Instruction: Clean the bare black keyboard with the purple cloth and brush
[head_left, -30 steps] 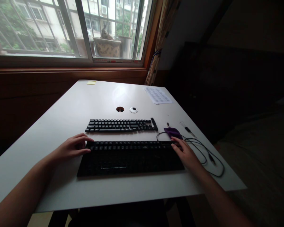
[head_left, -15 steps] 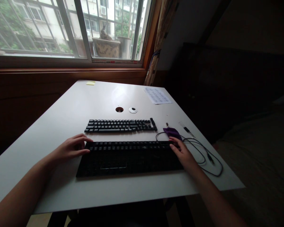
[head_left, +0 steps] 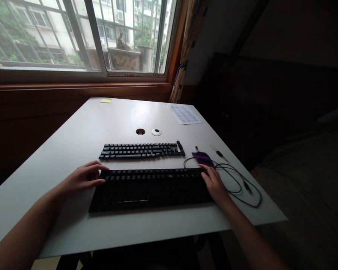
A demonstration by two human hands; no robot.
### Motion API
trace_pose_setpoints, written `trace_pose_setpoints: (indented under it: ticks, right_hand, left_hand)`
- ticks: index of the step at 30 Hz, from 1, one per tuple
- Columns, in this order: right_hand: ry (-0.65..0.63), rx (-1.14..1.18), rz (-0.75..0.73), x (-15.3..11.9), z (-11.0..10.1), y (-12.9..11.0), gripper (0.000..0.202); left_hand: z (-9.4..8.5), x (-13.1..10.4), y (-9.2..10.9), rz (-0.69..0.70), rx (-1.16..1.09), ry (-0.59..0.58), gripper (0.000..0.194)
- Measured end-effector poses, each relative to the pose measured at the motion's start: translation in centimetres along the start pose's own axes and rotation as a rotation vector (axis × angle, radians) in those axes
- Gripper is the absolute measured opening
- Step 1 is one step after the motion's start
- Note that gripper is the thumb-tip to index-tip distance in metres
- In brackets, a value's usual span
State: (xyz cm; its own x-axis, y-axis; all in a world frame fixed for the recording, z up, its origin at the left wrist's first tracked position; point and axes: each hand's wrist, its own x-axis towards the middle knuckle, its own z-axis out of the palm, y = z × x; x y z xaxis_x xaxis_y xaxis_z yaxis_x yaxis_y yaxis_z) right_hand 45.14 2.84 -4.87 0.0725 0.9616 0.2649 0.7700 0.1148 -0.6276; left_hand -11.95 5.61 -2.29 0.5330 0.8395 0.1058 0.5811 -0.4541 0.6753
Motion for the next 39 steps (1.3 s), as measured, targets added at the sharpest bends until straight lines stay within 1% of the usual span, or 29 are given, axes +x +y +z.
trace_pose_setpoints:
  ticks: [5,10,18,21,25,39]
  right_hand:
    - [0.015,0.017,0.012,-0.1,0.1,0.1,0.04]
    - [0.023,0.101,0.058,-0.1,0.1,0.5,0.04]
    - [0.023,0.16,0.078,-0.3,0.3,0.9,0.043]
    - [0.012,0.158,0.084,-0.3,0.3,1.0,0.045]
    - [0.023,0.172,0.077,-0.3,0.3,0.9,0.043]
    - [0.029,0.175,0.087,-0.4,0.3,0.6,0.046]
  left_hand:
    - [0.0,0.1,0.1,0.012,-0.008,0.006,0.036]
    - [0.0,0.2,0.3,0.012,-0.009,0.006,0.037]
    - [0.0,0.0,0.0,0.016,0.003,0.001,0.038]
    - [0.0,0.0,0.0,0.005,-0.002,0.005,0.038]
    - [0.0,0.0,0.0,0.007,-0.005,-0.002,0.037]
    - [0.1,0.0,-0.2,0.002,-0.008,0.0,0.037]
